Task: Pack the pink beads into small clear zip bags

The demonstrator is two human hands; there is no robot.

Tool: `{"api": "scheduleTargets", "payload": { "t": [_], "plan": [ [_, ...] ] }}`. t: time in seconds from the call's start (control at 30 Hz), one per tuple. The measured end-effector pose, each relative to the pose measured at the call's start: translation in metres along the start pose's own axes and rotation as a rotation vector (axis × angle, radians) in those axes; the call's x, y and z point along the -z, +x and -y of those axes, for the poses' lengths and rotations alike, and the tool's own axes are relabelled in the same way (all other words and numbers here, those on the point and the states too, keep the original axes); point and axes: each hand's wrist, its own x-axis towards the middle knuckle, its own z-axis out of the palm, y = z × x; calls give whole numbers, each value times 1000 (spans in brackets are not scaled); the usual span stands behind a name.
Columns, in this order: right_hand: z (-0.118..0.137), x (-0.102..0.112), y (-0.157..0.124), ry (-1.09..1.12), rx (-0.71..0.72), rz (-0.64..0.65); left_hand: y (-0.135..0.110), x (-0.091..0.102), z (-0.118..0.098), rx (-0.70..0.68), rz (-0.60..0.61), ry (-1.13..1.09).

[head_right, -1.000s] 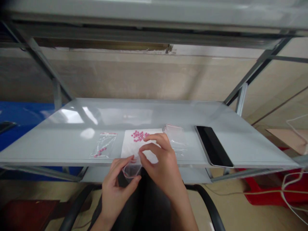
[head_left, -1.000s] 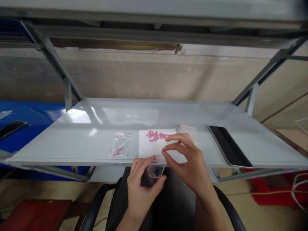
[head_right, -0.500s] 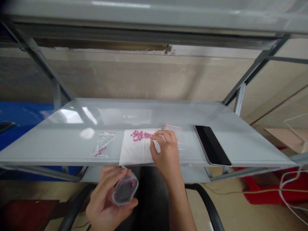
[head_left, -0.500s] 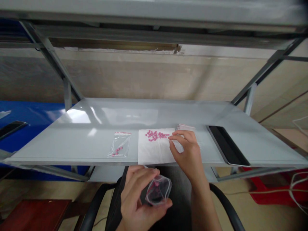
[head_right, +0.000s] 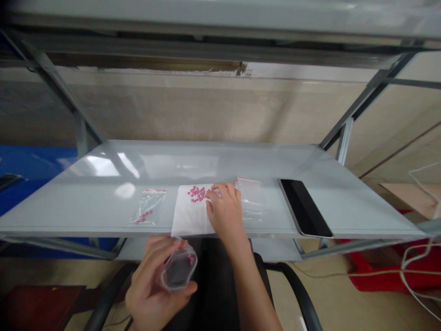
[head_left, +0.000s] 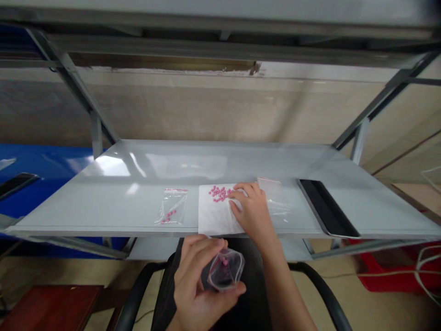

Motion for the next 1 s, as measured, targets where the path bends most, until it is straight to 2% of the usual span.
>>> {"api": "scheduleTargets", "payload": {
  "t": [0.37,0.47,0.53,0.67,0.77,0.83,0.9,1.0],
  "plan": [
    [-3,-14,5,-29,1,-35,-10,-1,8,93,10,-97],
    [-3,-16,7,-33,4,-53,-9,-2,7,161,-17,-200],
    [-3,-17,8,-30,6,-67,-10,-2,6,307,-38,-356],
    [-2,-18,9,-2,-1,-107,-13,0,2,731,-85,-697],
    [2,-12,9,36,-8,-144,-12,1,0,886,-124,-781],
    [7,-1,8,180,7,-177,-10,0,-1,920,-114,-807],
    [13,15,5,460,28,-185,-9,-2,0,932,-88,-837],
    [22,40,-3,851,42,-96,-8,-4,3,902,-34,-876]
  ]
}}
